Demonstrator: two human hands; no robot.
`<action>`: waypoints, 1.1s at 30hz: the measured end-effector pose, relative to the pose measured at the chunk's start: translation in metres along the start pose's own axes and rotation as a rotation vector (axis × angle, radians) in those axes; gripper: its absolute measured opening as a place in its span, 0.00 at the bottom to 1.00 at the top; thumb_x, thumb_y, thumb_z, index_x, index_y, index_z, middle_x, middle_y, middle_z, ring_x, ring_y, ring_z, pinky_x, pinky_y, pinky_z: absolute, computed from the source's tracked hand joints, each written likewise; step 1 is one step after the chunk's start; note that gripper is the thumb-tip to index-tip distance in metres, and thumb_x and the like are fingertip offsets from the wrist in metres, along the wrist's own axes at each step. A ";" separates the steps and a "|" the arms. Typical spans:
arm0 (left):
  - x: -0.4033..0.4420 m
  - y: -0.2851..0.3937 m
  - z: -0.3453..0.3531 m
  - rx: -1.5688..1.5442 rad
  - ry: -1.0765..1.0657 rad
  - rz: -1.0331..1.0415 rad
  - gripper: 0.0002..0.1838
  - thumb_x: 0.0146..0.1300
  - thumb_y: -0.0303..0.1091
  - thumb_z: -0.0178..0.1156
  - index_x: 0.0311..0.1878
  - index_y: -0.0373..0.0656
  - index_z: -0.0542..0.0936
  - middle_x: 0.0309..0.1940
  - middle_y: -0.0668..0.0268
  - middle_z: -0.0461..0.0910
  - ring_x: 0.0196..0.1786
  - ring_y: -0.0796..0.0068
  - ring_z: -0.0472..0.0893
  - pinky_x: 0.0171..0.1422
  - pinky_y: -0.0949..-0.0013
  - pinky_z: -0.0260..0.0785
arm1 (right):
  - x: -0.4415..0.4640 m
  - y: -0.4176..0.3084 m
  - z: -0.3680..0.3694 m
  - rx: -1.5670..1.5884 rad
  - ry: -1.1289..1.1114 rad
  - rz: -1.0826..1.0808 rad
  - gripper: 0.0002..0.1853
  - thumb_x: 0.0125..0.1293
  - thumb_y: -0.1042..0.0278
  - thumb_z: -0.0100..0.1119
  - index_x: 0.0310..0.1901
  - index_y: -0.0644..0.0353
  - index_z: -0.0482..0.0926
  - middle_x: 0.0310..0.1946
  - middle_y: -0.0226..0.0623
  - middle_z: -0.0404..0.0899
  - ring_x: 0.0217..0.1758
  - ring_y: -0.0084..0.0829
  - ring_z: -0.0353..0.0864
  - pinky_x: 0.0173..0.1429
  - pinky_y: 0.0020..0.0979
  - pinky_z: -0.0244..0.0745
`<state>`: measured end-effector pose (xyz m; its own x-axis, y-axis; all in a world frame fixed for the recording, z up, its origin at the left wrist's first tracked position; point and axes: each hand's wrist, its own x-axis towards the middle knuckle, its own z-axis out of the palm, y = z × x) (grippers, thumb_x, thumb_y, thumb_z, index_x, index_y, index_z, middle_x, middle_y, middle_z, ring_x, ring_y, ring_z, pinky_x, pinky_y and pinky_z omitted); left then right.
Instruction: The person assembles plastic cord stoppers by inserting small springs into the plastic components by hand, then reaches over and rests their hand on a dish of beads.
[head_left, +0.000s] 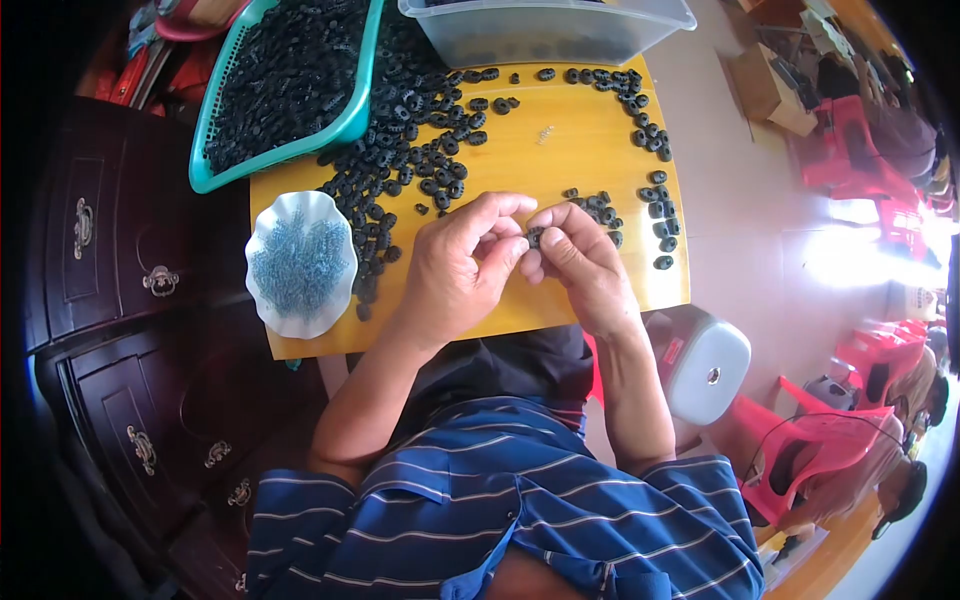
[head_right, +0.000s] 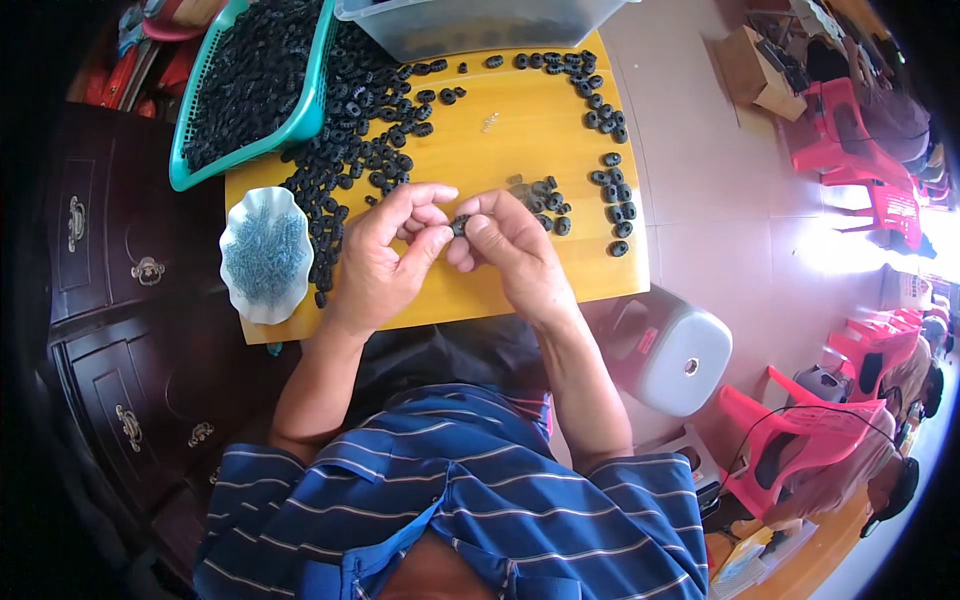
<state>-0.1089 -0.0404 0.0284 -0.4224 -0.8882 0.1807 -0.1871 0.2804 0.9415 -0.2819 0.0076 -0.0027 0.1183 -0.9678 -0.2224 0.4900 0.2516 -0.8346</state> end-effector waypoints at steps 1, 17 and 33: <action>0.001 0.000 -0.002 0.036 -0.025 0.004 0.16 0.64 0.17 0.65 0.55 0.38 0.81 0.33 0.68 0.84 0.35 0.83 0.83 0.41 0.76 0.77 | 0.000 -0.001 -0.001 0.005 0.004 -0.003 0.11 0.82 0.63 0.50 0.55 0.62 0.74 0.36 0.33 0.81 0.41 0.22 0.79 0.51 0.26 0.74; 0.065 -0.024 -0.018 0.160 -0.053 0.015 0.08 0.63 0.27 0.71 0.45 0.39 0.85 0.31 0.66 0.85 0.30 0.80 0.82 0.37 0.73 0.75 | -0.003 -0.006 -0.003 0.319 -0.099 0.112 0.08 0.78 0.65 0.53 0.50 0.58 0.79 0.32 0.27 0.78 0.34 0.19 0.76 0.43 0.22 0.71; 0.149 -0.084 0.004 0.961 -0.056 0.386 0.07 0.60 0.33 0.68 0.41 0.44 0.87 0.38 0.62 0.85 0.45 0.55 0.82 0.55 0.56 0.76 | -0.003 -0.005 -0.001 0.331 -0.069 0.125 0.08 0.79 0.64 0.53 0.50 0.55 0.79 0.33 0.25 0.79 0.35 0.16 0.77 0.45 0.22 0.74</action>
<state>-0.1597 -0.1945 -0.0254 -0.6395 -0.6653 0.3852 -0.6487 0.7359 0.1941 -0.2854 0.0091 0.0011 0.2479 -0.9309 -0.2683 0.7198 0.3624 -0.5920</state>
